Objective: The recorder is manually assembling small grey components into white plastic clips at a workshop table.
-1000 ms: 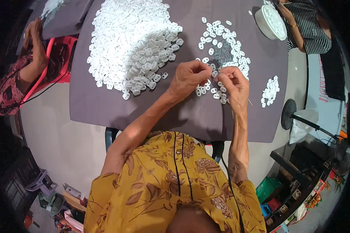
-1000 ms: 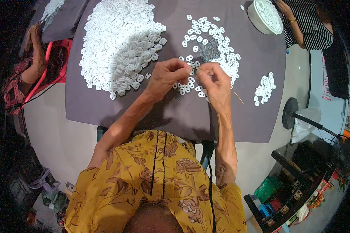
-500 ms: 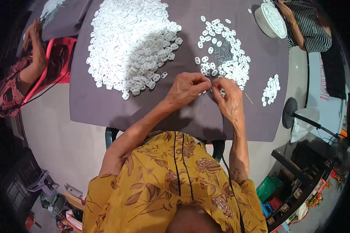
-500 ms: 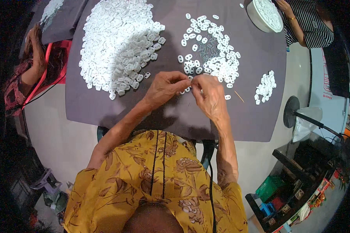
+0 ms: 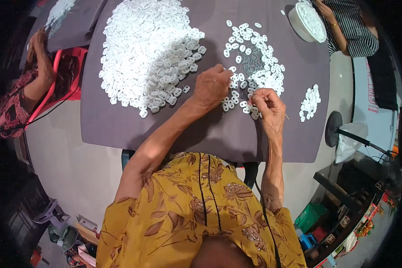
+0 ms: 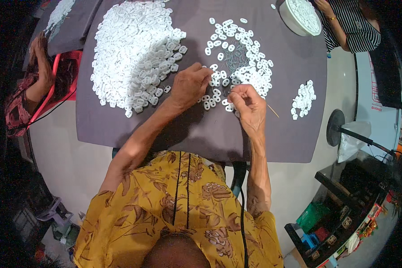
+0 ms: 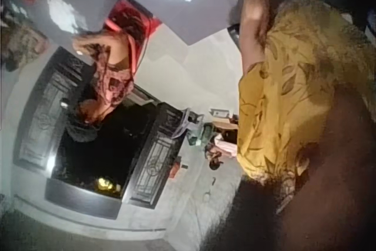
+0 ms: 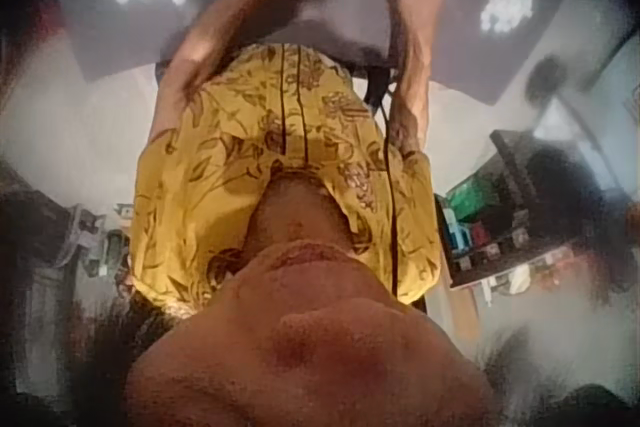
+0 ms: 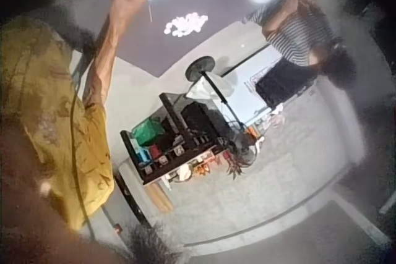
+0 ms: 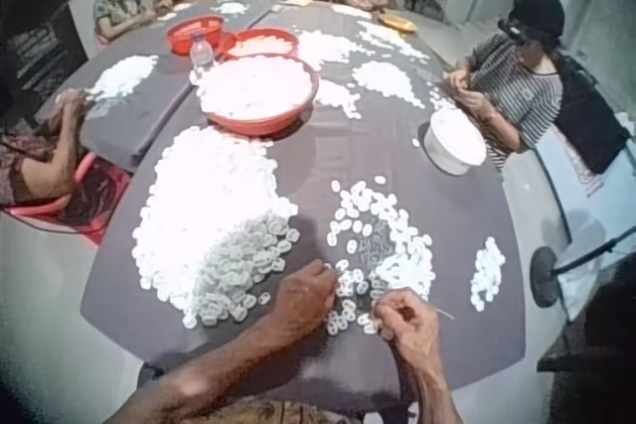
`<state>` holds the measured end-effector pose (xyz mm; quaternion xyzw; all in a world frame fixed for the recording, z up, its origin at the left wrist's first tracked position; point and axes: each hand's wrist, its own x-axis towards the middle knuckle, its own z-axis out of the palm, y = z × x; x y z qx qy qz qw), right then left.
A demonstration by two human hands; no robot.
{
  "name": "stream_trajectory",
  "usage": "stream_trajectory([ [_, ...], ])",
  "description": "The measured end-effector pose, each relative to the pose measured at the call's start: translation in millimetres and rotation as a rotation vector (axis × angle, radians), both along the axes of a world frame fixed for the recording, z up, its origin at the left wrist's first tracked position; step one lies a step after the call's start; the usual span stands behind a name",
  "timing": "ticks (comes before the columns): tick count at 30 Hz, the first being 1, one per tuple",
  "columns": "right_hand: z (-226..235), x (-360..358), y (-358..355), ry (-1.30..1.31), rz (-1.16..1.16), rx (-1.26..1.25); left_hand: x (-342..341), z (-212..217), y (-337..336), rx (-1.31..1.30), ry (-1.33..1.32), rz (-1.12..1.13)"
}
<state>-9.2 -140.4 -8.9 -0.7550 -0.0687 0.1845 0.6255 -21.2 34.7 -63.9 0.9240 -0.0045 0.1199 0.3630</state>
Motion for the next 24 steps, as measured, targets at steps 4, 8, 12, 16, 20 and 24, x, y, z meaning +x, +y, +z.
stream_trajectory([
  [4, -3, -2, 0, -0.003, 0.012, -0.01, 6, -3, -3, 0.107, 0.046, -0.003],
  [8, -5, -2, 2, 0.002, 0.016, -0.054, 10, -2, -3, 0.108, 0.069, -0.011],
  [12, -2, 0, 3, 0.0, 0.023, -0.051, 11, -2, -1, 0.076, 0.059, -0.026],
  [16, 0, 3, 5, 0.008, 0.005, -0.054, 13, -8, -3, 0.113, 0.033, -0.051],
  [20, 0, 4, 6, -0.003, 0.005, -0.033, 15, -5, -3, 0.101, 0.054, -0.047],
  [24, -2, 4, 9, -0.001, 0.016, -0.054, 19, -3, 0, 0.104, 0.121, -0.047],
])
